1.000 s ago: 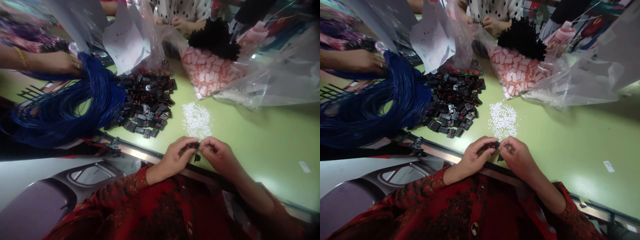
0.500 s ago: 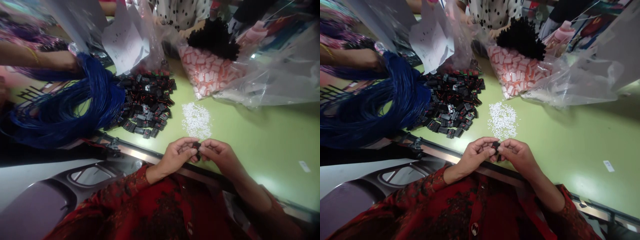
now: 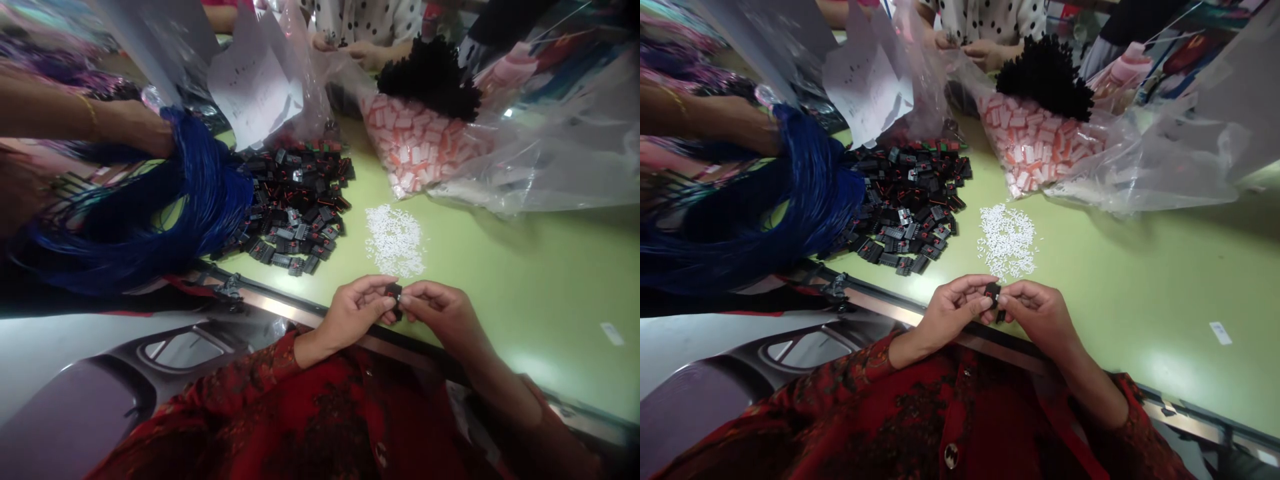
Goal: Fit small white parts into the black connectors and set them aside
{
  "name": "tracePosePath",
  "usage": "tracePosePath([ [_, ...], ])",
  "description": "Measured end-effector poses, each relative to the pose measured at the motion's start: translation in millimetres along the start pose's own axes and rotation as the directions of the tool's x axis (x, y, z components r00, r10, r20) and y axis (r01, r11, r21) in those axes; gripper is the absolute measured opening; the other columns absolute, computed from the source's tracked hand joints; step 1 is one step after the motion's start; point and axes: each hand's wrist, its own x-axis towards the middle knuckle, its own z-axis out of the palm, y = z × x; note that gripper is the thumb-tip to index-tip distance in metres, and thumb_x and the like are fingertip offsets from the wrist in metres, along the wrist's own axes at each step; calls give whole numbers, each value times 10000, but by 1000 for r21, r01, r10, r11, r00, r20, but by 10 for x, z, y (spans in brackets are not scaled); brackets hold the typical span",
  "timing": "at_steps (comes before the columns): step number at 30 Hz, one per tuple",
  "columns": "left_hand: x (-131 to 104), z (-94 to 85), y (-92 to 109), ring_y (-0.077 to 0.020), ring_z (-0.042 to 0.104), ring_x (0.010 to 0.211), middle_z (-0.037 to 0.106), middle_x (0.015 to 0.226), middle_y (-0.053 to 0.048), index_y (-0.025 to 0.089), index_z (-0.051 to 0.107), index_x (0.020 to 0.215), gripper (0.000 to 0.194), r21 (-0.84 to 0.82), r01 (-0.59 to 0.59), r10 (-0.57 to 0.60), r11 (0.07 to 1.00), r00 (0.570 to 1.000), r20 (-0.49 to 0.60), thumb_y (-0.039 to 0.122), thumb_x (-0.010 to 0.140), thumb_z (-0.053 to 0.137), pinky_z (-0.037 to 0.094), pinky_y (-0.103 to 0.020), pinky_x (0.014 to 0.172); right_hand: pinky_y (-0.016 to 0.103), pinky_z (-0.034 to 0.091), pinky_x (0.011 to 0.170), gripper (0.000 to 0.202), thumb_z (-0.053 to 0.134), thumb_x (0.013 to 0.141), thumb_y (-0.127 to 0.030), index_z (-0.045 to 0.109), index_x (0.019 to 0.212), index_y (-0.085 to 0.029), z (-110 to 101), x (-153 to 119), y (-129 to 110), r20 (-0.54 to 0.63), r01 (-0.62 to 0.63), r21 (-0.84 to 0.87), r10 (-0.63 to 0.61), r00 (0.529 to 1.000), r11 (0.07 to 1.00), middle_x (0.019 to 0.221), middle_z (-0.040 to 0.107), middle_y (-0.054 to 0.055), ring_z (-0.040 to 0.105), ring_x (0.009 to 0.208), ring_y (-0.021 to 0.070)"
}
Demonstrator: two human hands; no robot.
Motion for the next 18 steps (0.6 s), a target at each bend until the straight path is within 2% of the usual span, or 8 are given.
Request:
tracePosePath([
  [8, 4, -32, -103, -126, 714, 699, 760, 905, -67, 129, 684, 1240, 478, 78, -20, 21, 997, 1000, -16, 385, 855, 803, 623, -273, 704, 259, 510, 527, 169, 745, 739, -336, 676, 684, -191, 57, 26, 42, -57, -56, -42, 53, 997, 998, 554, 651, -4, 591, 506, 118],
  [11, 10, -5, -98, -134, 712, 703, 760, 898, -75, 139, 671, 1263, 423, 226, -137, 132, 965, 991, 36, 379, 920, 727, 611, -277, 707, 246, 491, 512, 194, 727, 803, -383, 695, 757, -197, 25, -5, 73, -7, -35, -68, 35, 999, 997, 564, 658, -4, 577, 503, 116],
  [13, 12, 25, -82, -166, 729, 811, 767, 985, -97, 166, 671, 1274, 353, 409, -305, 279, 860, 952, 124, 337, 964, 660, 611, -310, 774, 247, 504, 521, 203, 727, 822, -415, 704, 813, -214, -3, -28, 97, 4, 5, -78, -5, 1000, 997, 624, 692, 5, 603, 535, 129],
  [15, 17, 29, -57, -189, 726, 906, 756, 1119, -117, 193, 626, 1350, 385, 551, -455, 375, 700, 890, 258, 301, 980, 625, 608, -336, 824, 271, 546, 573, 219, 763, 788, -441, 709, 823, -232, -87, -45, 137, -23, 38, -131, -41, 999, 991, 704, 731, 24, 667, 613, 164],
  [17, 28, -35, -8, -185, 714, 886, 733, 1185, -130, 200, 493, 1487, 547, 634, -524, 390, 569, 851, 353, 309, 972, 641, 610, -333, 796, 306, 569, 620, 254, 799, 741, -470, 725, 820, -240, -302, -52, 206, -129, 29, -259, -65, 990, 965, 774, 763, 60, 714, 690, 212],
  [18, 36, -102, 33, -184, 707, 870, 726, 1186, -132, 196, 429, 1528, 614, 676, -538, 402, 504, 839, 368, 317, 968, 650, 610, -334, 774, 319, 562, 611, 280, 794, 738, -497, 735, 831, -240, -473, -54, 253, -226, 7, -342, -89, 970, 940, 790, 770, 81, 718, 693, 227],
])
